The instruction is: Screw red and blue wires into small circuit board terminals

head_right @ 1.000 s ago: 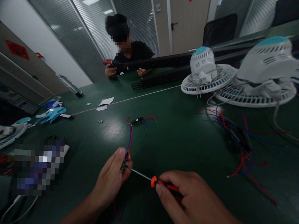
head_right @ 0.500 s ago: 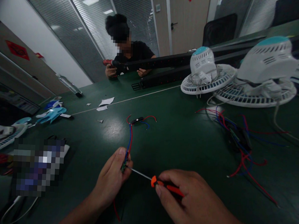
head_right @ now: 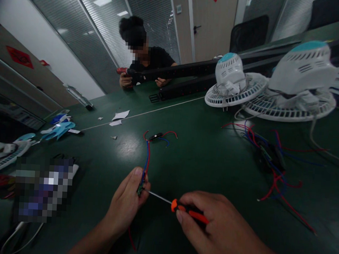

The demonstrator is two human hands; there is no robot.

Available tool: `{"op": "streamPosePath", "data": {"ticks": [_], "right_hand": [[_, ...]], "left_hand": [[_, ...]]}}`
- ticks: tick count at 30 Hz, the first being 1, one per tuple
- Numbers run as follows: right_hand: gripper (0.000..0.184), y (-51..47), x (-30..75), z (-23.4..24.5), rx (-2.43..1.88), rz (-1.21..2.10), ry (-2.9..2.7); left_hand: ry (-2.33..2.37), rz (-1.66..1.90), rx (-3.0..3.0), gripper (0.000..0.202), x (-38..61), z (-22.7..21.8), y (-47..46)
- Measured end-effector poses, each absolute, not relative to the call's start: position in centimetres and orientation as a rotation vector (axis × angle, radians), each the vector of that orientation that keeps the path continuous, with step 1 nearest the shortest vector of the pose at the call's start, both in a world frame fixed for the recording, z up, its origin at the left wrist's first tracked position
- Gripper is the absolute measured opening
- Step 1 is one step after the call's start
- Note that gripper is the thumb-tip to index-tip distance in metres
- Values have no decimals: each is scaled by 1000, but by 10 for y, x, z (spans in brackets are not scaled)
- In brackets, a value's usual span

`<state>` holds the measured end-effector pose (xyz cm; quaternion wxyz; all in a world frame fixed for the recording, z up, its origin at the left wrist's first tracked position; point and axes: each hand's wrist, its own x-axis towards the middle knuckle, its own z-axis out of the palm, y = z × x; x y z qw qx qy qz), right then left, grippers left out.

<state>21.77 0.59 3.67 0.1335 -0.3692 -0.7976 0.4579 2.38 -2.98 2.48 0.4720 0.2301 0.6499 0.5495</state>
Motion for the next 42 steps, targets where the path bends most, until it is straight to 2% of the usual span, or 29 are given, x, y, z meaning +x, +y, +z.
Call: {"op": "streamPosePath", "data": {"ticks": [25,32,42], "right_hand": [[16,3,215,30,-1106,1302,-2187],[24,-5,215,23,-1220,1096,-2104],[35,-1,220,33,-1120,1205,-2239]], "left_hand": [[1556,1372,563,48,23,22,-29],[1534,1352,585,44,24,20,-32],[1543,1346,567,47,24,23,-31]]}}
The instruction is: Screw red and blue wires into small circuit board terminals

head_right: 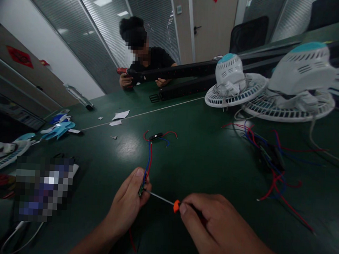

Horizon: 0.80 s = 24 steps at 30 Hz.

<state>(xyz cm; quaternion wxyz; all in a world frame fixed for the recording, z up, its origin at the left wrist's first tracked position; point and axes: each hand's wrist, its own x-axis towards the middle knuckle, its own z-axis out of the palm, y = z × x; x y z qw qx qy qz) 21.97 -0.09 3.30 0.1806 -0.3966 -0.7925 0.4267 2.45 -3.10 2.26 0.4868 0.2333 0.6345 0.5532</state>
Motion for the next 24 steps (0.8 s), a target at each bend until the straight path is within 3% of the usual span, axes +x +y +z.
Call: {"op": "streamPosePath", "data": {"ticks": [24], "right_hand": [[27,3,219,31,-1120,1242,-2311]], "left_hand": [[1537,1355,587,46,23,21,-31]]}}
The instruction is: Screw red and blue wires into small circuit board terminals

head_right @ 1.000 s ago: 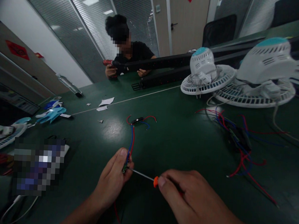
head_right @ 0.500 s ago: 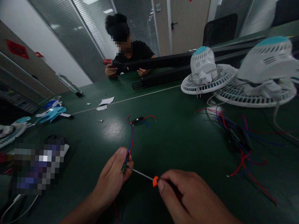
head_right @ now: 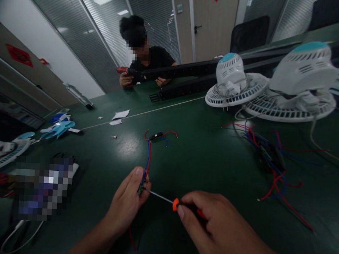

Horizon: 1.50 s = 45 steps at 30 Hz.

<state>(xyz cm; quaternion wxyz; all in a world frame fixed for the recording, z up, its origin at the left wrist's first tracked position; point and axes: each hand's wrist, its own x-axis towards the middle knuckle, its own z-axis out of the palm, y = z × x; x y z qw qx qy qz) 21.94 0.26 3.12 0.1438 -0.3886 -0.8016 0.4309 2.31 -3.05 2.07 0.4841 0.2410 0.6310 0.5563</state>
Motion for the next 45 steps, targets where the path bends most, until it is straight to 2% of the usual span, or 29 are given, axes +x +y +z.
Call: {"op": "streamPosePath", "data": {"ticks": [13,30,37,45], "right_hand": [[28,5,218,35,-1143,1318,-2317],[23,3,218,35,-1173,1253,-2274],[25,4,219,35,-1181,1306,-2260],[18,1,219,34,-1167,1451,-2179]], "left_hand": [[1552,1344,586,47,24,24,-30],[1558,1336,596,45,24,23,-31],[1546,1349,583,46,22,20,-31],[1579,1328,603,47,24,24,-31]]}}
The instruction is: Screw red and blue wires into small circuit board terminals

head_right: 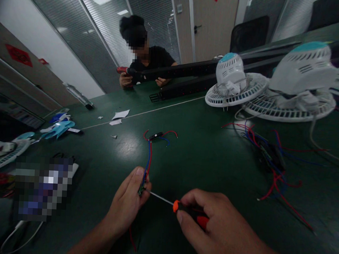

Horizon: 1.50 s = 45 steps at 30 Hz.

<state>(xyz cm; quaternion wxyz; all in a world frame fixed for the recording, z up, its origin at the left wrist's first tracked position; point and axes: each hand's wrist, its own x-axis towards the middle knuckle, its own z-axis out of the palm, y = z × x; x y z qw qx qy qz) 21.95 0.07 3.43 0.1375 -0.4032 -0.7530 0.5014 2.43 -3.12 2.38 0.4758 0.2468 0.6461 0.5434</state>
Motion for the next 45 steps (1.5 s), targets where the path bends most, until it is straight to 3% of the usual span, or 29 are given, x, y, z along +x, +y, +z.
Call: {"op": "streamPosePath", "data": {"ticks": [11,22,45], "right_hand": [[47,3,219,40,-1162,1340,-2317],[32,2,216,39,-1090,1118,-2292],[25,2,220,33,-1099,1241,-2304]], "left_hand": [[1549,1312,644,45,24,22,-32],[1534,1338,608,43,24,23,-31],[1536,1349,581,45,23,22,-31]]}}
